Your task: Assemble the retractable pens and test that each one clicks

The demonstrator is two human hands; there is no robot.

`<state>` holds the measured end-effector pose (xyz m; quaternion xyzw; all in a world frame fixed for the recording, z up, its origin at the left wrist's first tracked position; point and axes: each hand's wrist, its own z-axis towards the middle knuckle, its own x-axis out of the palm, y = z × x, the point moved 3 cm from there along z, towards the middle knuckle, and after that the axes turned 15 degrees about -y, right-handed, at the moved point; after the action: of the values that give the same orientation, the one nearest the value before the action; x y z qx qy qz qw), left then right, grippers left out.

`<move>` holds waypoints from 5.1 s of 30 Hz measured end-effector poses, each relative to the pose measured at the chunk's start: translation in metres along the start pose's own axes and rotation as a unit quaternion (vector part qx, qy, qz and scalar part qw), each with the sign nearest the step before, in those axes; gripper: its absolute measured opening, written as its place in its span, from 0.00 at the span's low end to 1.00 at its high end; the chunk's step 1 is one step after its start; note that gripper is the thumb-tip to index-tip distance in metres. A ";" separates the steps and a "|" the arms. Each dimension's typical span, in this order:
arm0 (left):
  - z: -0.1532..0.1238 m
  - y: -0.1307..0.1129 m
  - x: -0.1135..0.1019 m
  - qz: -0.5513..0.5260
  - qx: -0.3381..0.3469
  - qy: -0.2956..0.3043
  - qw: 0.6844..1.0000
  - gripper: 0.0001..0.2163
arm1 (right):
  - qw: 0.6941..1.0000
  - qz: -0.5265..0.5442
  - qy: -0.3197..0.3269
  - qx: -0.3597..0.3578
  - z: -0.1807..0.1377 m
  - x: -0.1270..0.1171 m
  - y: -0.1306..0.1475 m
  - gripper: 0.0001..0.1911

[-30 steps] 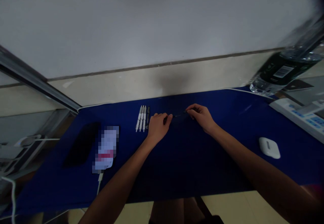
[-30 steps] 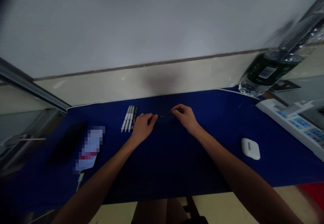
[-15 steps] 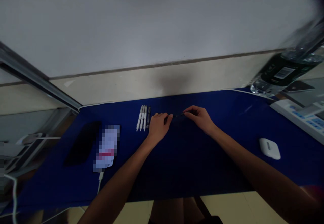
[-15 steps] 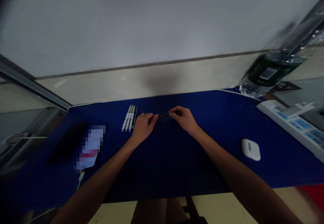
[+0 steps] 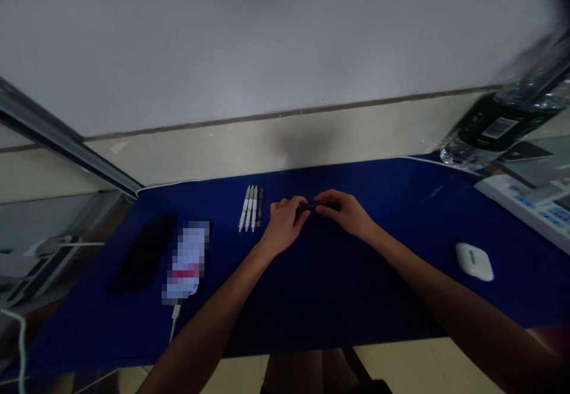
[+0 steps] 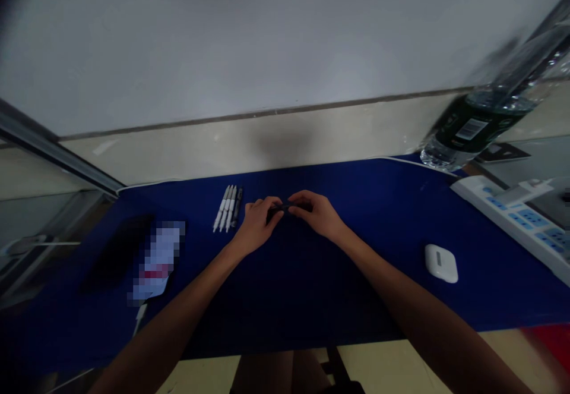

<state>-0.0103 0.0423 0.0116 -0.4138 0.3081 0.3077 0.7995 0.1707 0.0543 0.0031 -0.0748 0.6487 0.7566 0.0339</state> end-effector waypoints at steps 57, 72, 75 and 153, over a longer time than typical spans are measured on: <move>-0.001 -0.004 -0.002 0.052 0.031 0.025 0.998 0.16 | 0.974 -0.201 -0.017 -0.104 -0.004 -0.002 0.014 0.20; -0.001 -0.006 0.000 0.084 0.055 0.027 0.995 0.15 | 0.957 -0.228 -0.017 -0.178 -0.003 -0.003 0.015 0.15; -0.001 -0.007 0.000 0.087 0.064 0.026 0.994 0.15 | 0.956 -0.236 -0.016 -0.172 -0.004 -0.004 0.014 0.16; -0.002 -0.007 -0.010 -0.009 0.014 -0.058 0.998 0.22 | 0.963 0.238 -0.126 0.029 -0.001 -0.017 0.035 0.32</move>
<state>-0.0113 0.0352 0.0217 -0.3870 0.2620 0.3198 0.8242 0.1819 0.0486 0.0400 0.1789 0.6600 0.7269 -0.0634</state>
